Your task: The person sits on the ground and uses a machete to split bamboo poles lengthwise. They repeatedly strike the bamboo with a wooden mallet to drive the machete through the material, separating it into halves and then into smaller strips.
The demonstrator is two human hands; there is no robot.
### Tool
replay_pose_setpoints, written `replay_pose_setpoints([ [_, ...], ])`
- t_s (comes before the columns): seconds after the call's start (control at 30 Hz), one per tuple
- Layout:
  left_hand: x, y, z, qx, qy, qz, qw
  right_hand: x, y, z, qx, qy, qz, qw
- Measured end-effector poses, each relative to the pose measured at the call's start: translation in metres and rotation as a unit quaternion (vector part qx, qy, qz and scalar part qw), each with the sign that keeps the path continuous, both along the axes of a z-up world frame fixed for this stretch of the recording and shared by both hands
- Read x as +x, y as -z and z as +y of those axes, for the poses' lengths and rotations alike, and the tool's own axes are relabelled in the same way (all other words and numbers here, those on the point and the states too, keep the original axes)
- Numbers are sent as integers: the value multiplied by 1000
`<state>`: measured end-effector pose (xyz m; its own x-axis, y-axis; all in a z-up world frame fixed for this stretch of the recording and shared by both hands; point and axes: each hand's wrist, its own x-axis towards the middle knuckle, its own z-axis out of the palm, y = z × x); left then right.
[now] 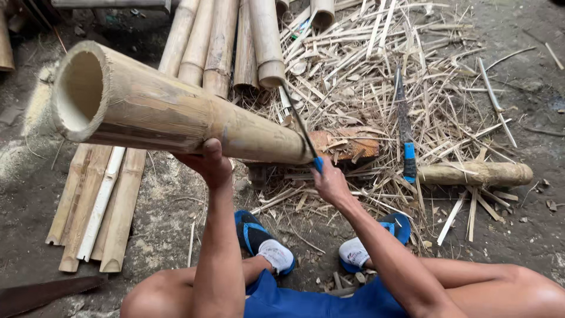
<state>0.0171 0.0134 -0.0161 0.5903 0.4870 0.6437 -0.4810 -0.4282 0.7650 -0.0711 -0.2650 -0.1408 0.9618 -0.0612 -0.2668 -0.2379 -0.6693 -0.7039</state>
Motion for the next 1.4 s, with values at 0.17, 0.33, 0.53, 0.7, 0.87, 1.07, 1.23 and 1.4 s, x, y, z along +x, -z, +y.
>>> replay_pose_setpoints([
  [0.17, 4, 41, 21, 16, 48, -11, 999, -21, -9, 18, 27, -42, -99, 994],
  [0.33, 14, 53, 27, 61, 16, -7, 998, 11, 4, -15, -119, -14, 2, 993],
  [0.53, 20, 86, 44, 190, -13, -7, 982, -6, -24, -7, 9, -20, 72, 997],
  [0.7, 28, 102, 49, 187, -12, 22, 982, -11, -33, 3, 37, 34, -41, 998],
  [0.87, 33, 76, 12, 99, 40, 15, 994, -12, 24, -26, -52, 42, 49, 997],
  [1.07, 12, -9, -24, -15, 151, -10, 988, -39, 97, -35, -46, 70, -16, 996],
  [1.23, -26, -63, -71, -83, 121, -69, 987, -37, 113, -34, -19, 91, 65, 993],
  [1.4, -24, -62, -61, -106, 65, -22, 992, -52, 89, -24, 12, 101, 50, 994],
])
